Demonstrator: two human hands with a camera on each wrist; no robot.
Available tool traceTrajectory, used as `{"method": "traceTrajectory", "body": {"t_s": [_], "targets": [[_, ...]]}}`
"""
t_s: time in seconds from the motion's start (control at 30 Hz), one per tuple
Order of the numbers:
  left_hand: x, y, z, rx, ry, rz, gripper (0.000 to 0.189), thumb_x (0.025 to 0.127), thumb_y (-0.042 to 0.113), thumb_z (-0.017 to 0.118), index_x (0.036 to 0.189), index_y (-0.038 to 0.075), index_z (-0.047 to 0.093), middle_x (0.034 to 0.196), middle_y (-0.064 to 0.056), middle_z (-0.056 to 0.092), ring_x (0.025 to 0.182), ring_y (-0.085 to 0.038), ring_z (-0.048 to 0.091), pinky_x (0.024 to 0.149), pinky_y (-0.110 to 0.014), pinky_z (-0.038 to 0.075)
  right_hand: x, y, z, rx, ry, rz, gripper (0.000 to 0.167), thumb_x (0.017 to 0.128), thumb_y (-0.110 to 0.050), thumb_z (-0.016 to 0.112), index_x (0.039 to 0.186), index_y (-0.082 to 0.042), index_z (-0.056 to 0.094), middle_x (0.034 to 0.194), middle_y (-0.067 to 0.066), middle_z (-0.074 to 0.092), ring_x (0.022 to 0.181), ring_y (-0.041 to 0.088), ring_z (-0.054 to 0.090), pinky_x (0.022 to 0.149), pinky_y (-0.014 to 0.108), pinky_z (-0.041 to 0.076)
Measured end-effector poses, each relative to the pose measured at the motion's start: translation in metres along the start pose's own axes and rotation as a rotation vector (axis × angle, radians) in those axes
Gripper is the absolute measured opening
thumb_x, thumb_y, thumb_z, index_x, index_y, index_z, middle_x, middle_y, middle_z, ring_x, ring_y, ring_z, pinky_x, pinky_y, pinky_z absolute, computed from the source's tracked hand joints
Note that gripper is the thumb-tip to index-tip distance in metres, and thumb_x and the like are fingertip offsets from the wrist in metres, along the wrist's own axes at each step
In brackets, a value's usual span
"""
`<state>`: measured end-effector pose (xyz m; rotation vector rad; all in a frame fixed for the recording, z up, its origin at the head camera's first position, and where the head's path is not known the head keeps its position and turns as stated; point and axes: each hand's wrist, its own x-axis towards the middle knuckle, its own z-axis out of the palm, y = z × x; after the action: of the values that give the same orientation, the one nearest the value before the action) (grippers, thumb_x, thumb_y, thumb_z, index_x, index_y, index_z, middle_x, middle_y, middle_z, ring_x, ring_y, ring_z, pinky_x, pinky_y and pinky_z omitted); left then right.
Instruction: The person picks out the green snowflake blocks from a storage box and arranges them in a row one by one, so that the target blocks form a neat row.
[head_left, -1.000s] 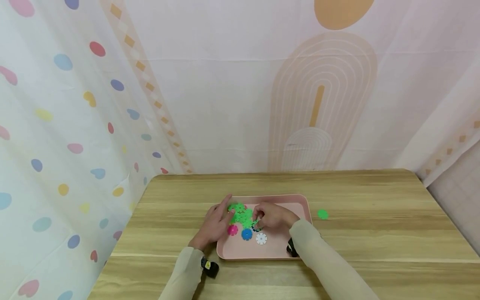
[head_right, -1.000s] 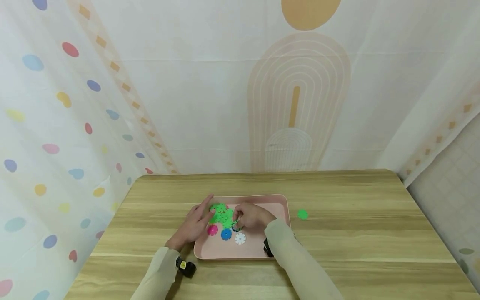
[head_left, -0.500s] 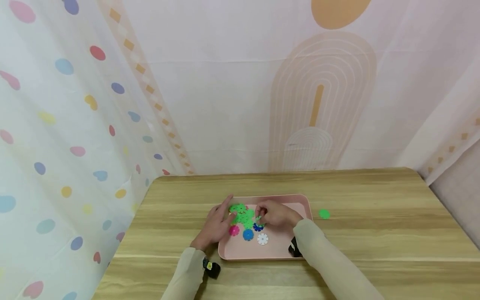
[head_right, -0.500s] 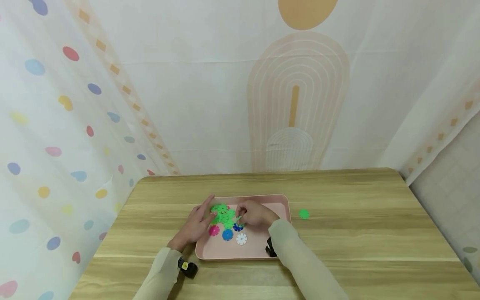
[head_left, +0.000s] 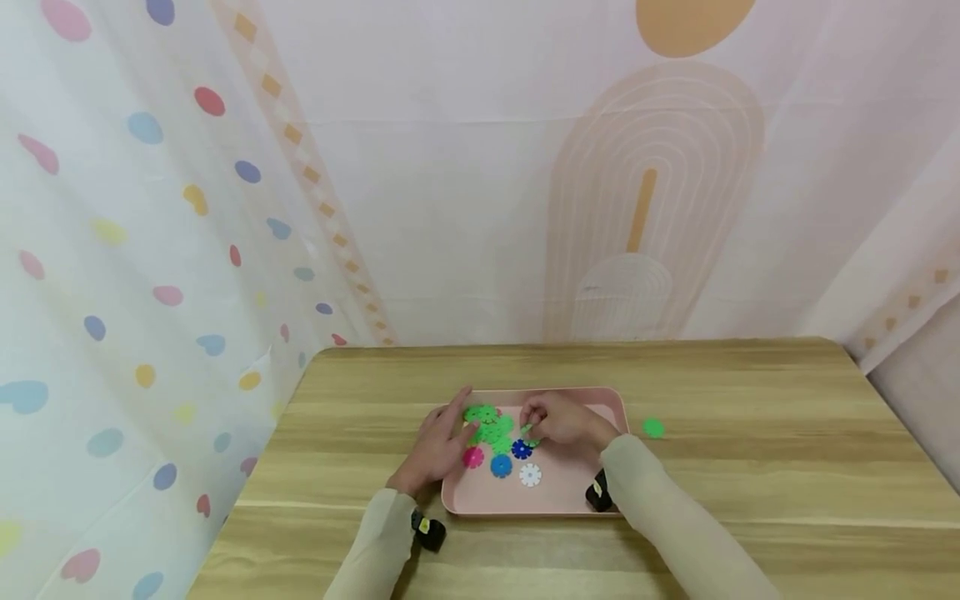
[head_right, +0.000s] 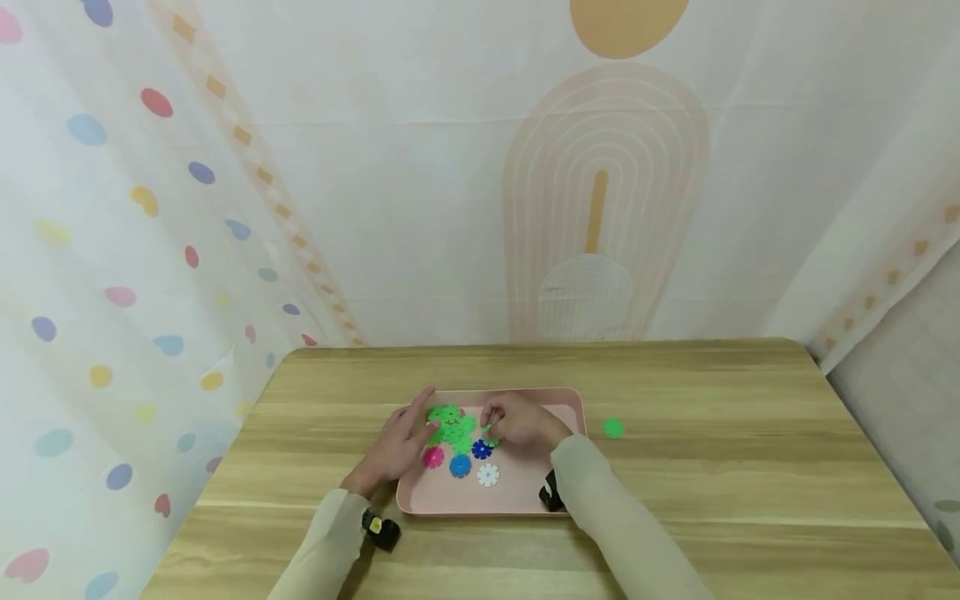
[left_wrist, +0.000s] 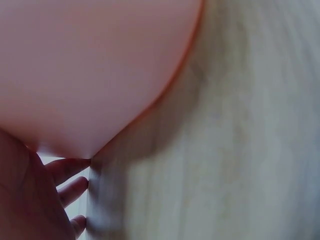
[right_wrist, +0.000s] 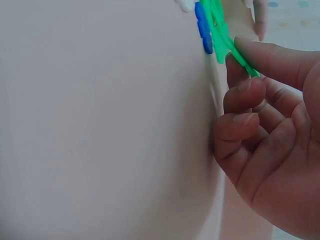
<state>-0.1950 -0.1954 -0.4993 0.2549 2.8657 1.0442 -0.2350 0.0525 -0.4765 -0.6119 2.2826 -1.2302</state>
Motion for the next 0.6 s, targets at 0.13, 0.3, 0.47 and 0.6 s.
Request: {"method": "traceTrajectory", "body": {"t_s": [0.13,0.3,0.47,0.6], "targets": [[0.001,-0.002,0.001,0.007,-0.001,0.005,0.063,0.102,0.037,0.051,0.159,0.023,0.025,0.155,-0.01,0.041,0.141,-0.041,0.031,0.11,-0.066,0.029,-0.007,-0.006,-0.005,0.041,0.009,0.043,0.01,0.089,0.0,0.067,0.094,-0.008,0.064,0.078,0.002,0.051,0.072,0.016,0.048,0.066,0.026,0.041],[0.001,-0.002,0.001,0.0,-0.004,0.004,0.064,0.102,0.037,0.051,0.159,0.025,0.023,0.155,-0.011,0.042,0.141,-0.041,0.03,0.11,-0.067,0.029,-0.018,-0.008,-0.012,0.059,0.019,0.033,0.012,0.09,0.002,0.064,0.097,-0.007,0.065,0.083,0.003,0.059,0.07,0.015,0.051,0.063,0.025,0.044],[0.0,-0.002,0.0,0.002,-0.011,-0.01,0.064,0.102,0.037,0.051,0.159,0.027,0.023,0.156,-0.011,0.04,0.142,-0.041,0.029,0.11,-0.067,0.029,-0.026,-0.011,-0.021,0.057,0.049,-0.02,0.01,0.089,0.0,0.068,0.097,-0.004,0.065,0.082,0.003,0.061,0.066,0.015,0.053,0.06,0.023,0.047],[0.001,-0.003,0.001,-0.005,-0.01,-0.017,0.064,0.102,0.037,0.051,0.159,0.028,0.023,0.156,-0.011,0.039,0.143,-0.041,0.028,0.11,-0.067,0.028,-0.032,-0.014,-0.028,0.035,0.077,-0.03,0.011,0.089,-0.005,0.071,0.098,-0.005,0.065,0.082,0.002,0.059,0.065,0.015,0.053,0.058,0.023,0.047]]}}
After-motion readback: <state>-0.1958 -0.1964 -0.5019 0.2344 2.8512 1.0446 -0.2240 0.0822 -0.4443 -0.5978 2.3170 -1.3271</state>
